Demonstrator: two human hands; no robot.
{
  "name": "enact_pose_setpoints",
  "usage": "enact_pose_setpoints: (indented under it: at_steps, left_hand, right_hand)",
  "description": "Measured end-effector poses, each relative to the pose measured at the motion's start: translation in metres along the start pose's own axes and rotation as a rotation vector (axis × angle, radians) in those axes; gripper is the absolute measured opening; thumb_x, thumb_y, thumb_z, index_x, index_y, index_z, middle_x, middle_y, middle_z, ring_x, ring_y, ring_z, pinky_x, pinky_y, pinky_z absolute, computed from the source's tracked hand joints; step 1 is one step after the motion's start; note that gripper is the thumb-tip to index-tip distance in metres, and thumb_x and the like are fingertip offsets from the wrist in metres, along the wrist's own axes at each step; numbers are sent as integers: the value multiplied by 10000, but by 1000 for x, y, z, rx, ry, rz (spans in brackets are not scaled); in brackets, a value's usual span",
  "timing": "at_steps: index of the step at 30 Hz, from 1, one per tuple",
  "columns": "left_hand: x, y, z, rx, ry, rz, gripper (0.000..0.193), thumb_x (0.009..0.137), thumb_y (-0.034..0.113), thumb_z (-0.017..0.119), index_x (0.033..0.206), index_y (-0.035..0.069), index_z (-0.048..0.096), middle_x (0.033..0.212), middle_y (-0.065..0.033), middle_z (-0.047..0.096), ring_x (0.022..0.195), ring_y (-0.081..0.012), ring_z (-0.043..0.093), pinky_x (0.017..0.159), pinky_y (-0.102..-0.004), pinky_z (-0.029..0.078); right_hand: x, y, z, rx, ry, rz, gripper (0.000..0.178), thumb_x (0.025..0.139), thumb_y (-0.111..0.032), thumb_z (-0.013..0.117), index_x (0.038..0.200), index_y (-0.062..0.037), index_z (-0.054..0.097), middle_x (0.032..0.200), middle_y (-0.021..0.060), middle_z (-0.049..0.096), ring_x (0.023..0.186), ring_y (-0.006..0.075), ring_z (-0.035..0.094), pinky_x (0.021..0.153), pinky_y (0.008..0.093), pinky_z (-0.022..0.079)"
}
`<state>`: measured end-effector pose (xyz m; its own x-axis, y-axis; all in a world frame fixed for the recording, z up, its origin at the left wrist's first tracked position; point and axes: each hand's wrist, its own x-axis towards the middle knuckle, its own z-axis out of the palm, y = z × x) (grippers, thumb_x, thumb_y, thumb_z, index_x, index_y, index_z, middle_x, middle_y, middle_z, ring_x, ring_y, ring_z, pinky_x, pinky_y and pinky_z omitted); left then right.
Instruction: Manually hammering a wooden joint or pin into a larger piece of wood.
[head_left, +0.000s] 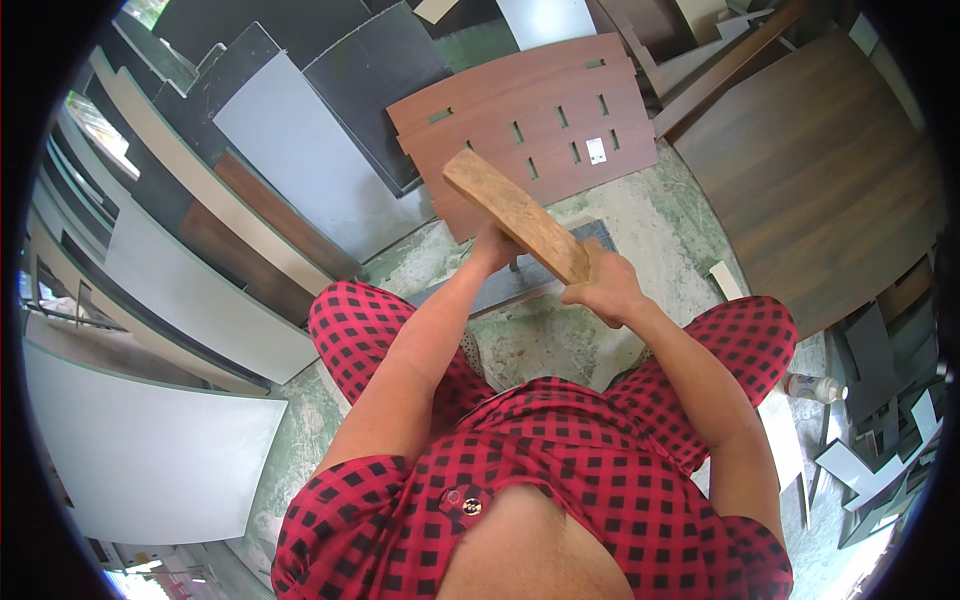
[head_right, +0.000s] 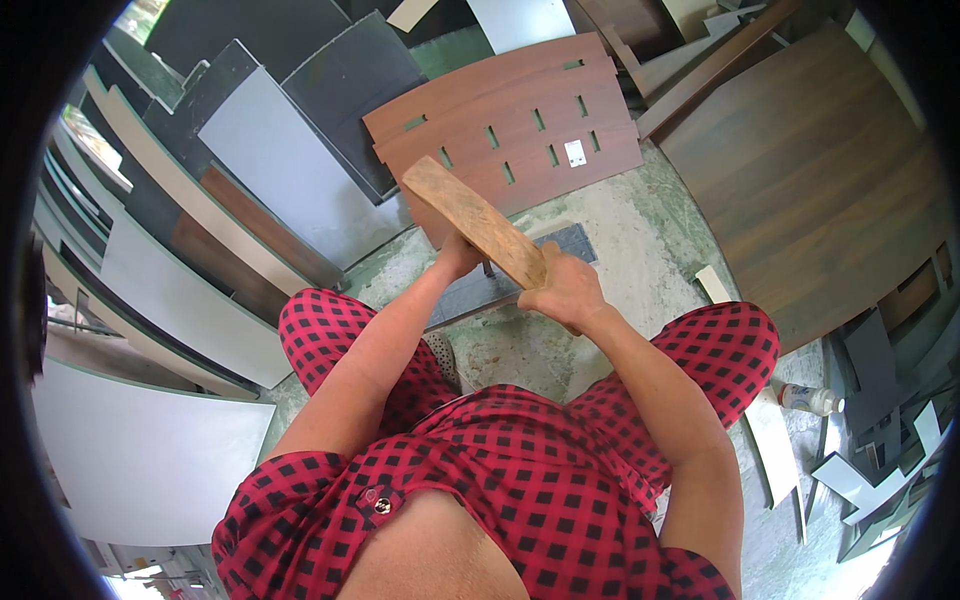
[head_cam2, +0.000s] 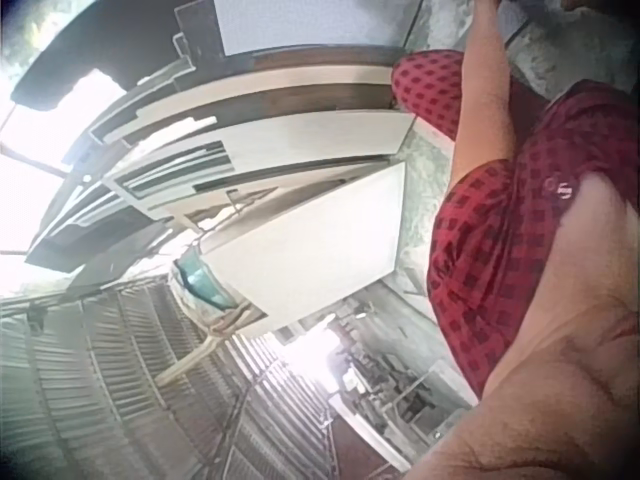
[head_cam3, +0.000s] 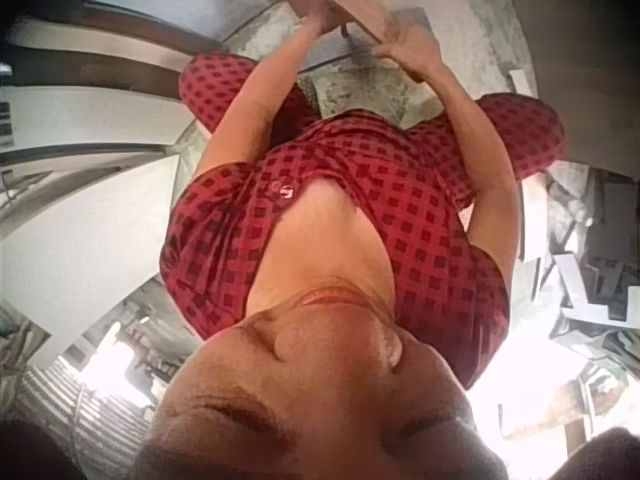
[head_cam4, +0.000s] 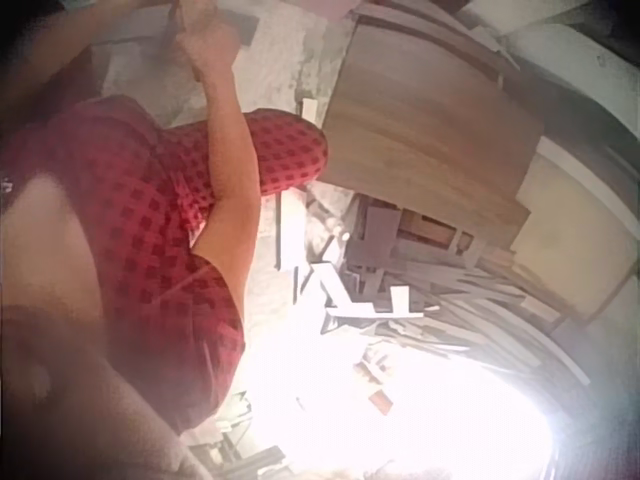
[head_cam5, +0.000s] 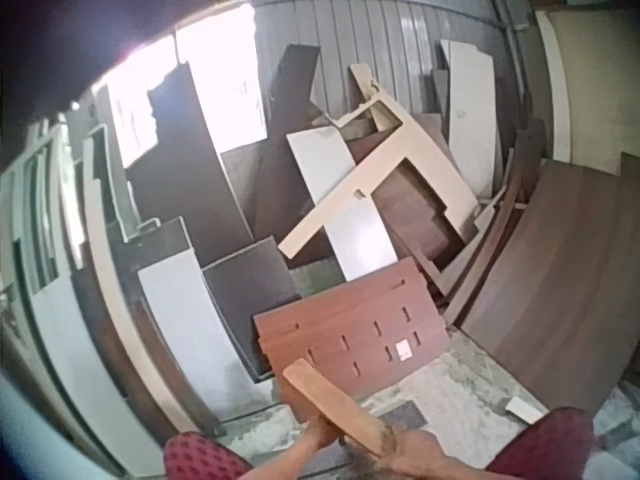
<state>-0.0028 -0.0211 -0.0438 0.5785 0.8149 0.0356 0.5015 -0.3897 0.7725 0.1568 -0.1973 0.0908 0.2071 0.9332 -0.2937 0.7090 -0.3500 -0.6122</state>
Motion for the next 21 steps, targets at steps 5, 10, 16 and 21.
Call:
enact_pose_setpoints:
  at_steps: [5, 10, 16, 21]
  left_hand:
    - [3, -14, 1, -115, -131, -144, 331, 643, 134, 778, 928, -1, 677, 829, -120, 701, 837, -252, 671, 755, -344, 496]
    - [1, -30, 5, -181, -25, -181, 393, 622, 211, 802, 899, -26, 653, 829, -150, 691, 823, -272, 665, 737, -377, 486]
    - [9, -27, -2, -182, 88, -245, 444, 621, 304, 813, 864, -27, 643, 847, -161, 683, 821, -282, 658, 727, -385, 481]
    - [9, -23, -1, -253, 49, -312, 441, 622, 317, 815, 840, -21, 633, 828, -144, 675, 795, -270, 650, 721, -383, 479]
  right_hand:
    - [-3, -4, -5, 157, 91, -30, 677, 529, -344, 758, 1054, 8, 515, 850, 220, 620, 816, 385, 613, 734, 426, 472]
    - [-7, -8, -7, 231, 180, -105, 707, 540, -301, 767, 1117, 15, 508, 897, 209, 619, 852, 338, 621, 763, 393, 478]
    - [-6, -9, -10, 351, 298, -197, 742, 543, -332, 766, 1146, -5, 484, 927, 202, 617, 857, 363, 616, 755, 415, 479]
    - [-1, -2, -6, 352, 279, -166, 734, 541, -333, 770, 1133, 0, 493, 928, 202, 615, 861, 361, 614, 757, 416, 477]
